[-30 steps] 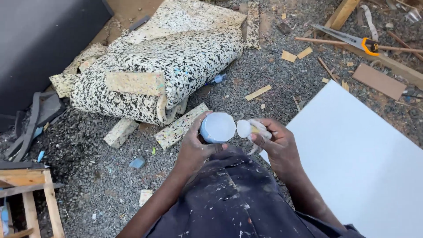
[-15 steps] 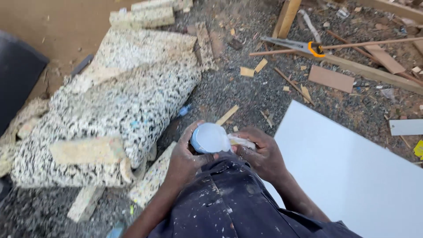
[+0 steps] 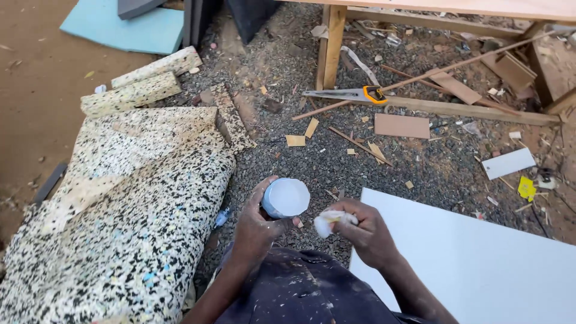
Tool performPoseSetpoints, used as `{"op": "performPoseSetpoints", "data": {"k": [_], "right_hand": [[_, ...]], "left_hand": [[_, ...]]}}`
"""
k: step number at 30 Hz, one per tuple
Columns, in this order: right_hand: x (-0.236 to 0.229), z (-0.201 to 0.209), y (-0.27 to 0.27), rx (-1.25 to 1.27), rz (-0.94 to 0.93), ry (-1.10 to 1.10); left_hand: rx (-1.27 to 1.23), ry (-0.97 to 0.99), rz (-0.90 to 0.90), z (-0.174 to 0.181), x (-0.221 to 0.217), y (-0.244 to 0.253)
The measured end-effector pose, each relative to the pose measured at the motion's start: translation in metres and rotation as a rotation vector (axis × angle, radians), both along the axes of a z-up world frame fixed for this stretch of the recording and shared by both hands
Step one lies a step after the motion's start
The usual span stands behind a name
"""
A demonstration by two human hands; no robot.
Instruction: Clean the edge of a white panel using a cloth and liquid from a container
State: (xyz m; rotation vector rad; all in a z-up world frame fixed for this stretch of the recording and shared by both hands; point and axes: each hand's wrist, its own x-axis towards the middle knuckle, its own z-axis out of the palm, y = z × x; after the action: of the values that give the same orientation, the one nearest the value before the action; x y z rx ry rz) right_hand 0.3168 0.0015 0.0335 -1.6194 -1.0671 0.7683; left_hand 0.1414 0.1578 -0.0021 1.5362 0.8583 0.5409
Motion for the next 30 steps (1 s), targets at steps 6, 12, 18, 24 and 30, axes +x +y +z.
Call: {"op": "performPoseSetpoints", "data": {"k": [6,12,18,24,30], "right_hand": [[0.029,0.009,0.073,0.007,-0.387,0.128],[0.06,-0.009,0.165,-0.041,-0.568,0.244],[0.079,0.017,0.24,-0.048,-0.599,0.215],[0.119,0.015,0.3,0.06,-0.48,-0.016],[0.198,-0.002,0.332,0.02,-0.331,-0.182]], "left_hand": [[-0.07,-0.152,-0.131,-0.015,0.065,0.072],[-0.025,-0.225,-0.234,-0.028,0.109,0.178],[-0.058,-0.118,-0.224,-0.01,0.13,0.262],[-0.121,-0.082,-0.325,0.0,0.176,0.315],[-0.019,-0.131,-0.307,0.004,0.241,0.354]]}}
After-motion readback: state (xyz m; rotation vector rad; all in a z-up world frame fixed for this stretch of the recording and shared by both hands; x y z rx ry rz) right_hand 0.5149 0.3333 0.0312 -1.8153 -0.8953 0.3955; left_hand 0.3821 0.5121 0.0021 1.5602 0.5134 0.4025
